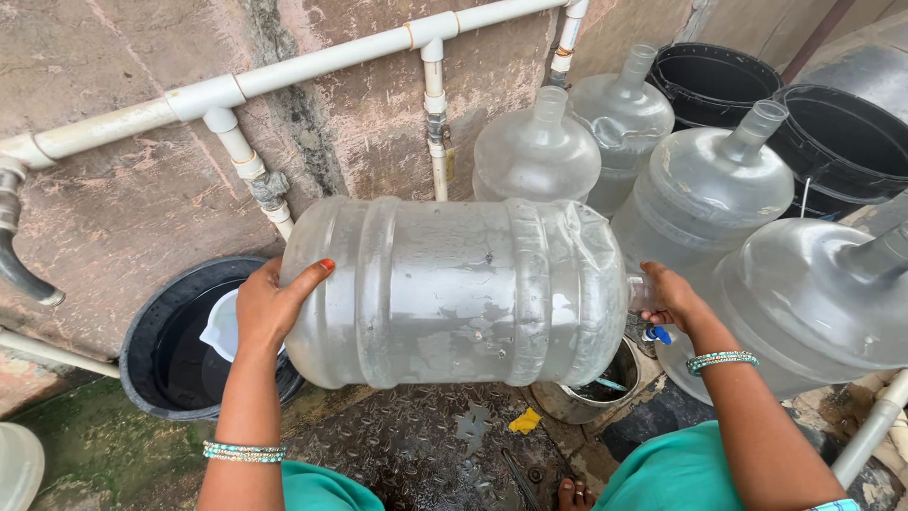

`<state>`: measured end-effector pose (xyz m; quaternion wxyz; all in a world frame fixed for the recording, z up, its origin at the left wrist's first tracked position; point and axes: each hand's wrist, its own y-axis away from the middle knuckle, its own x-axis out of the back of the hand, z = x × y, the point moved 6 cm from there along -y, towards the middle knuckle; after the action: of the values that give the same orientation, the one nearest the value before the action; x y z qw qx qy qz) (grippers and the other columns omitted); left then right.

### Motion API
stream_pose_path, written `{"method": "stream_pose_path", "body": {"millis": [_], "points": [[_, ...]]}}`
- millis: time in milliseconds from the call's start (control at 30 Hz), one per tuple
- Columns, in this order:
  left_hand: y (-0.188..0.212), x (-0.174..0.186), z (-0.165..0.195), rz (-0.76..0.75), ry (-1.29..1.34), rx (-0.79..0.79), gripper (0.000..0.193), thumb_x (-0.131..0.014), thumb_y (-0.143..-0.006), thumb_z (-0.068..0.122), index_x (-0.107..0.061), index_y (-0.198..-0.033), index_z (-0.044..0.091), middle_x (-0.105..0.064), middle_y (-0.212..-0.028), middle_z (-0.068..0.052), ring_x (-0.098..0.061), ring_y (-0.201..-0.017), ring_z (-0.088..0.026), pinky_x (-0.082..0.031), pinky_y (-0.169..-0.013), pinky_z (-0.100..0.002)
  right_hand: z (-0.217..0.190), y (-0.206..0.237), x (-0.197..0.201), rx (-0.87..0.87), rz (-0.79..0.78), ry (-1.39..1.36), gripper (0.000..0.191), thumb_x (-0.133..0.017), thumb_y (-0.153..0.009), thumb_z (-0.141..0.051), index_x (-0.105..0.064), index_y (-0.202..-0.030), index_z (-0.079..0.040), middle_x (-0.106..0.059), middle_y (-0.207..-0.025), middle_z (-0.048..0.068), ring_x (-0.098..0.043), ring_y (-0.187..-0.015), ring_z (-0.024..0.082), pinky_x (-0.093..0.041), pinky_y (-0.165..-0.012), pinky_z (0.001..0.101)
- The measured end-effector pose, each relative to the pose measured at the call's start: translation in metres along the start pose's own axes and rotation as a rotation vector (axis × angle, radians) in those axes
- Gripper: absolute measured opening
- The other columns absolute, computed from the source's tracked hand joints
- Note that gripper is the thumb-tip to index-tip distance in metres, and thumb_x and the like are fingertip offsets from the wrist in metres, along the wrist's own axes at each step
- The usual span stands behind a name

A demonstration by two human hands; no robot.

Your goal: The person scoops water from a black bucket using a white plastic jug and pours it into a large transparent water dispenser. They then lift the heavy dispenser, shake it to mix the contents, and place it back down. This process is repeated for multiple jugs.

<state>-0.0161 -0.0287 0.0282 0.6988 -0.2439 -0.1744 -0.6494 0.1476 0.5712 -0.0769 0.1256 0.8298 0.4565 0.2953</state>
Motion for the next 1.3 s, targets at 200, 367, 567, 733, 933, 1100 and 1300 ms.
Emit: {"method": "stream_pose_path", "body": {"millis": [200, 367, 567, 733, 933, 1100, 1300], "points": [[0.003, -0.005, 0.001, -0.056, -0.015, 0.067, 0.076, -0.072, -0.066, 0.064, -0.078, -0.106, 0.000, -0.077, -0.088, -0.022, -0.076, -0.080, -0.033, -0.056, -0.078, -0.040, 0.009, -0.001, 0.004, -0.083, -0.025, 0.080, 0.059, -0.039, -0.099, -0.054, -0.063, -0.108, -0.001, -0.068, -0.080, 0.016, -0.057, -0.052, 0.019, -0.048, -0.049, 0.0305], [0.004, -0.009, 0.001, -0.069, 0.008, 0.100, 0.081, -0.071, -0.063, 0.063, -0.075, -0.111, -0.002, -0.077, -0.091, -0.023, -0.077, -0.080, -0.034, -0.057, -0.077, -0.040, 0.012, -0.005, 0.002, -0.083, -0.052, 0.123, 0.062, -0.033, -0.103, -0.051, -0.063, -0.112, 0.003, -0.069, -0.083, 0.018, -0.061, -0.056, 0.021, -0.053, -0.053, 0.0323], [-0.001, -0.013, -0.002, -0.079, -0.048, 0.120, 0.089, -0.072, -0.063, 0.066, -0.072, -0.113, -0.008, -0.075, -0.098, -0.027, -0.076, -0.088, -0.036, -0.057, -0.082, -0.041, 0.017, -0.008, -0.002, -0.116, -0.110, 0.148, 0.065, -0.028, -0.105, -0.050, -0.063, -0.115, 0.004, -0.072, -0.088, 0.021, -0.066, -0.064, 0.024, -0.057, -0.060, 0.0350], [-0.004, -0.016, -0.009, -0.073, -0.051, 0.124, 0.089, -0.071, -0.062, 0.067, -0.073, -0.110, -0.008, -0.075, -0.099, -0.027, -0.075, -0.091, -0.037, -0.055, -0.084, -0.041, 0.018, -0.012, -0.001, -0.120, -0.077, 0.145, 0.065, -0.030, -0.107, -0.049, -0.062, -0.117, 0.006, -0.071, -0.090, 0.023, -0.067, -0.067, 0.026, -0.059, -0.063, 0.0372], [-0.006, -0.019, -0.016, -0.069, -0.066, 0.126, 0.091, -0.071, -0.062, 0.068, -0.072, -0.111, -0.008, -0.074, -0.099, -0.029, -0.075, -0.091, -0.038, -0.056, -0.084, -0.042, 0.018, -0.009, -0.004, -0.099, -0.075, 0.160, 0.061, -0.030, -0.107, -0.048, -0.058, -0.125, 0.004, -0.071, -0.091, 0.023, -0.067, -0.067, 0.025, -0.060, -0.062, 0.0369], [-0.004, -0.023, -0.020, -0.061, -0.074, 0.156, 0.090, -0.070, -0.063, 0.068, -0.072, -0.112, -0.007, -0.074, -0.101, -0.028, -0.074, -0.094, -0.038, -0.055, -0.086, -0.042, 0.014, -0.003, -0.005, -0.120, -0.056, 0.198, 0.060, -0.029, -0.105, -0.048, -0.057, -0.125, 0.001, -0.072, -0.090, 0.022, -0.067, -0.066, 0.025, -0.059, -0.061, 0.0359], [0.004, -0.037, -0.022, -0.098, -0.094, 0.196, 0.092, -0.069, -0.062, 0.071, -0.072, -0.114, -0.005, -0.073, -0.106, -0.029, -0.073, -0.100, -0.039, -0.054, -0.089, -0.043, 0.016, -0.001, -0.004, -0.152, -0.017, 0.174, 0.081, -0.020, -0.106, -0.060, -0.065, -0.110, 0.007, -0.071, -0.082, 0.022, -0.065, -0.062, 0.024, -0.058, -0.058, 0.0360]]}}
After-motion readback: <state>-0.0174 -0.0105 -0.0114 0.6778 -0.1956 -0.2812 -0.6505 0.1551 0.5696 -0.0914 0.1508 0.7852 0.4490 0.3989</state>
